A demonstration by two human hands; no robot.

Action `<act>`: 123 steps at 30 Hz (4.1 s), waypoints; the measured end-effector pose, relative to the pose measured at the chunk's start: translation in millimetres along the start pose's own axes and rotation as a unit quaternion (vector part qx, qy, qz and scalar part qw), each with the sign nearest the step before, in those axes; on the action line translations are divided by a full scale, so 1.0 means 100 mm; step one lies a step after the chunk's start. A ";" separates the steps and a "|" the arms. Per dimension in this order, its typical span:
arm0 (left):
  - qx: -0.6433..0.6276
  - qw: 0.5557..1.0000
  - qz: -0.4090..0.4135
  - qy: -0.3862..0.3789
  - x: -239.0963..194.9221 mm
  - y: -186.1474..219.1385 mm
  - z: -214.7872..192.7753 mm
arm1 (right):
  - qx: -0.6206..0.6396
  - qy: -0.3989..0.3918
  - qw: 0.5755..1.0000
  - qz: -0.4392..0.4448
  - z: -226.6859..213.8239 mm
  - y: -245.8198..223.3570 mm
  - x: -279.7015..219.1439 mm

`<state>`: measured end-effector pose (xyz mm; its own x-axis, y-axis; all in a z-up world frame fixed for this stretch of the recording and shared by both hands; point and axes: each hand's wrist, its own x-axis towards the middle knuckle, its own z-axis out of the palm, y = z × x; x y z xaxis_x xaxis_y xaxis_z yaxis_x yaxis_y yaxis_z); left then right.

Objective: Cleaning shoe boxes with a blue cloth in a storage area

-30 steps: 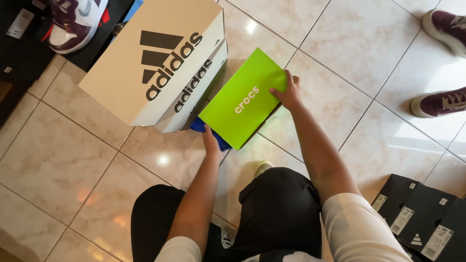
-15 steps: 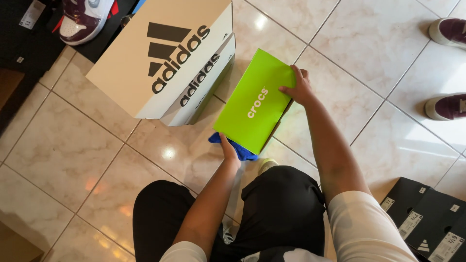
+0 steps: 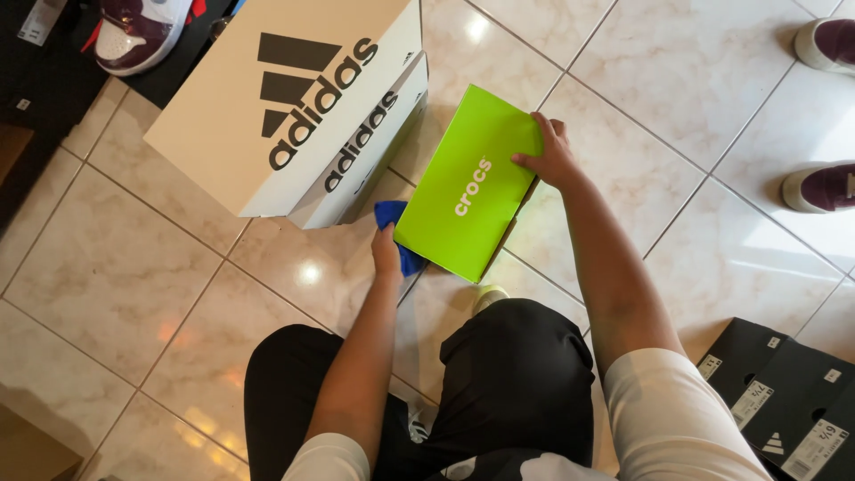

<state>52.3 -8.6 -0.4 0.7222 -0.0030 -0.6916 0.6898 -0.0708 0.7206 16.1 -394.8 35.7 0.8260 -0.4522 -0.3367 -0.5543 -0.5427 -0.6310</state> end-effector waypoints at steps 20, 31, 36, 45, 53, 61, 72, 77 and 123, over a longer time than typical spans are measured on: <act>0.386 0.894 0.119 -0.194 0.85 1.15 1.32 | -0.018 -0.039 0.999 -0.007 0.15 -0.06 -0.03; 0.339 0.894 0.197 -0.218 0.66 1.58 1.58 | -0.002 -0.045 0.999 0.011 0.11 -0.23 -0.17; 0.421 0.874 0.074 -0.229 0.47 1.38 1.02 | 0.007 -0.055 0.998 0.007 0.00 -0.41 -0.28; 0.346 0.895 -0.162 -0.231 -0.17 0.95 -0.03 | -0.003 -0.043 0.999 0.001 0.11 -0.26 -0.18; -0.038 0.956 -0.285 -0.060 0.72 -1.04 -0.29 | -0.016 -0.042 0.999 0.000 0.17 -0.24 -0.09; -0.339 0.913 -0.229 -0.007 -0.83 -0.24 0.36 | -0.007 -0.027 1.000 0.004 0.17 -0.25 -0.11; -0.241 0.916 -0.321 -0.007 -0.39 -1.56 0.40 | 0.015 -0.016 1.000 0.018 0.20 -0.17 -0.10; -0.302 0.933 -0.197 0.019 -1.45 0.65 0.49 | 0.037 -0.002 0.998 0.047 0.26 -0.10 -0.14; -0.138 0.971 -0.164 -0.107 -0.38 0.39 0.14 | 0.345 -0.168 0.881 0.276 -0.02 0.26 0.40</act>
<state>50.9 -25.2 52.8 0.4547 -0.2347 -0.8591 0.8896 0.1666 0.4253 34.4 -428.1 7.7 0.4976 -0.2145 -0.8405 -0.7831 0.3055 -0.5416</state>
